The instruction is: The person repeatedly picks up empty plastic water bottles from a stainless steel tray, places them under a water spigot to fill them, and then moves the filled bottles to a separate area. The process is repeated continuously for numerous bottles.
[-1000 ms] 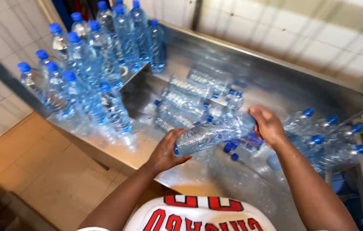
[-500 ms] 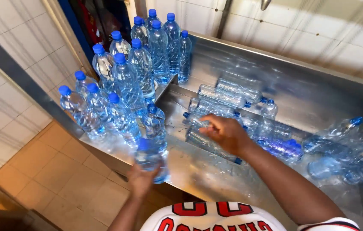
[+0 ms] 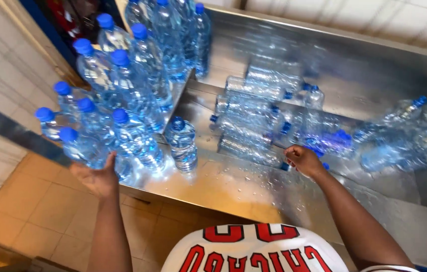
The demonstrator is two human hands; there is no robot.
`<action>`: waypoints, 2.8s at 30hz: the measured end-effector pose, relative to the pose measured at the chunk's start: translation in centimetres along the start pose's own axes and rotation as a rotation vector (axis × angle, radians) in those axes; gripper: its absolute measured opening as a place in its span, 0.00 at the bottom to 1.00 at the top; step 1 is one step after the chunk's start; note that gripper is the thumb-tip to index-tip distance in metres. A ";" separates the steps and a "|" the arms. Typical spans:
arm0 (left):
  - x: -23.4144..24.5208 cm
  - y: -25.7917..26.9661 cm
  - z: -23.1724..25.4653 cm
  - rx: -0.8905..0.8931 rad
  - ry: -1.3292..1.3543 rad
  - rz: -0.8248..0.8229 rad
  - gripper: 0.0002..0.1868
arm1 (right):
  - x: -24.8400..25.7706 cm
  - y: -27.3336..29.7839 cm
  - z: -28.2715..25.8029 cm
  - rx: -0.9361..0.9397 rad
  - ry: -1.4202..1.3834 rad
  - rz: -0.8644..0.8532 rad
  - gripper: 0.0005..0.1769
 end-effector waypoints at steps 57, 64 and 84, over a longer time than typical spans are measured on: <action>14.7 14.7 49.1 -0.114 1.054 -1.245 0.50 | 6.3 4.4 -9.0 0.721 0.735 0.209 0.21; 12.4 16.4 46.8 -0.066 1.164 -1.295 0.46 | 6.1 8.5 -5.8 1.002 0.704 0.750 0.11; 11.1 12.1 44.6 1.236 1.475 -1.473 0.37 | 13.2 5.8 5.0 0.307 -0.770 0.181 0.32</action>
Point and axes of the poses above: each hand's wrist, its own y-axis away from the middle knuckle, its own x-axis out of the back of the hand, z = x × y, the point moved 1 cm from there along -y, towards the middle knuckle, and after that the axes turned 13 degrees about y, right-handed, at the moved point
